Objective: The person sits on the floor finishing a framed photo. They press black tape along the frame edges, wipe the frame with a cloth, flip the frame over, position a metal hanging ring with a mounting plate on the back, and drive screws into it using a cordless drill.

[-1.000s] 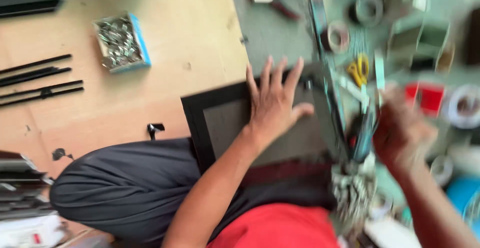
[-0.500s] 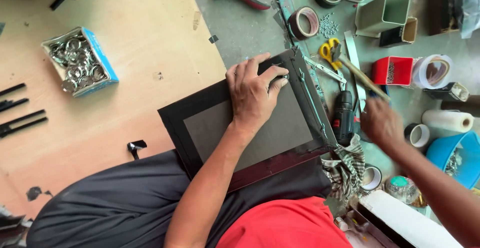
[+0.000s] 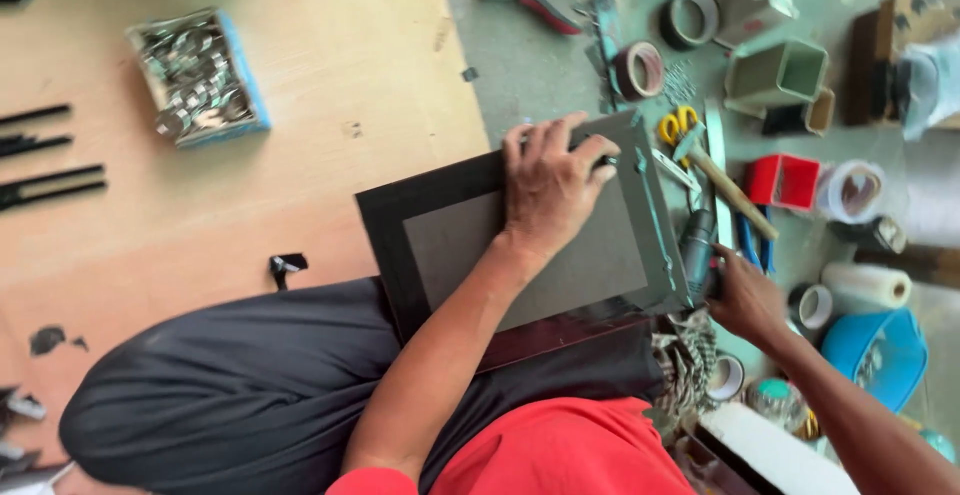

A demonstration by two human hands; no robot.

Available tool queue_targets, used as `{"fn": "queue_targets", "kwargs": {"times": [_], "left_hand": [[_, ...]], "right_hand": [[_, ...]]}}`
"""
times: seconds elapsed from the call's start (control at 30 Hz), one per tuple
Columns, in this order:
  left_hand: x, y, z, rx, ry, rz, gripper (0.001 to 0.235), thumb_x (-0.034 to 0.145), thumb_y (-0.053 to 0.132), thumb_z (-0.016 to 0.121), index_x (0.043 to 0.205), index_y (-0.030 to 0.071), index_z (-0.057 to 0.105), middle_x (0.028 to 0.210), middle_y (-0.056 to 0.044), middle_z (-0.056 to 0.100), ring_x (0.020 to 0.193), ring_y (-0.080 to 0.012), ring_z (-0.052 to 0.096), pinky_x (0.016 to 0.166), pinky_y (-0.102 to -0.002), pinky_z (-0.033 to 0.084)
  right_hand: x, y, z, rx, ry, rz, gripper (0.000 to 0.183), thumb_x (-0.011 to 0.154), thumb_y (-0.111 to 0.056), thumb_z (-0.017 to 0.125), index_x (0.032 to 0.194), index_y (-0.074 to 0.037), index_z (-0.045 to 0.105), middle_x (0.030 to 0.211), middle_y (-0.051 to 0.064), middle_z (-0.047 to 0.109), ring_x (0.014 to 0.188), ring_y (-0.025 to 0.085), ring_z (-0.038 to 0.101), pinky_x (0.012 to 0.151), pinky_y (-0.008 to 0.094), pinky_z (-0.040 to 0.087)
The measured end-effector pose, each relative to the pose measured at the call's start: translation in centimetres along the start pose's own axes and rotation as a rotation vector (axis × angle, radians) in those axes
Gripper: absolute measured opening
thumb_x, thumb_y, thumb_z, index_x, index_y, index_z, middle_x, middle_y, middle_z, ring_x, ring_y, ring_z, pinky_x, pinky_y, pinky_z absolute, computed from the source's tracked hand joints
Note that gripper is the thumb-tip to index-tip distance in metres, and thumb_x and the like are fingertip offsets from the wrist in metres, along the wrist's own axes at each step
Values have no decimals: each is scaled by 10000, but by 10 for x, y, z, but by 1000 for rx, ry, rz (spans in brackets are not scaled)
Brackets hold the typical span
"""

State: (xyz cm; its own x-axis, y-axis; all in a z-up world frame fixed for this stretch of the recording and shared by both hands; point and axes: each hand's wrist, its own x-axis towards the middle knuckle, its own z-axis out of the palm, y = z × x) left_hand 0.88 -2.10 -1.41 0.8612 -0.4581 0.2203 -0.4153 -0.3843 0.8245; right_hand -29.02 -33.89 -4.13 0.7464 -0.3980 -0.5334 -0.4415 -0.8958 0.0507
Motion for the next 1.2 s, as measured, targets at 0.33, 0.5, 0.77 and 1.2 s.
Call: {"fn": "queue_targets", "kwargs": {"times": [0.33,0.5,0.77,1.2], "left_hand": [[2,3,-1,-42,-6,7,339,765,242,871,1082,242,750,1270,-40,619,1176,-258,578,1085,-487,355],[0,0,5,-69,-11,3,281,764,229,869,1021,262,761,1259,-23,635,1188,-247,588,1081,-473,360],[1,2,5,-81,-2,-12,285,782,183,842,1032,304,781,1262,-25,620,1184,-253,572,1082,-487,348],[2,8,2,-79,-29,-20,239,777,196,851,1004,236,788,1236,-32,623,1172,-241,566,1092,-481,337]], "right_hand": [[-48,52,-180,573,8,19,509,828,-93,810,1299,-92,617,1049,154,732,898,279,750,795,429,624],[-20,-58,-247,204,18,-207,471,774,-172,836,1228,-115,720,972,73,782,837,184,779,801,343,634],[1,-168,-278,146,-20,-119,398,751,-196,881,1112,-86,754,895,106,802,786,202,779,775,365,628],[30,-149,-288,-142,-157,-170,507,717,-191,892,1193,-126,731,950,96,805,844,209,803,835,364,641]]}}
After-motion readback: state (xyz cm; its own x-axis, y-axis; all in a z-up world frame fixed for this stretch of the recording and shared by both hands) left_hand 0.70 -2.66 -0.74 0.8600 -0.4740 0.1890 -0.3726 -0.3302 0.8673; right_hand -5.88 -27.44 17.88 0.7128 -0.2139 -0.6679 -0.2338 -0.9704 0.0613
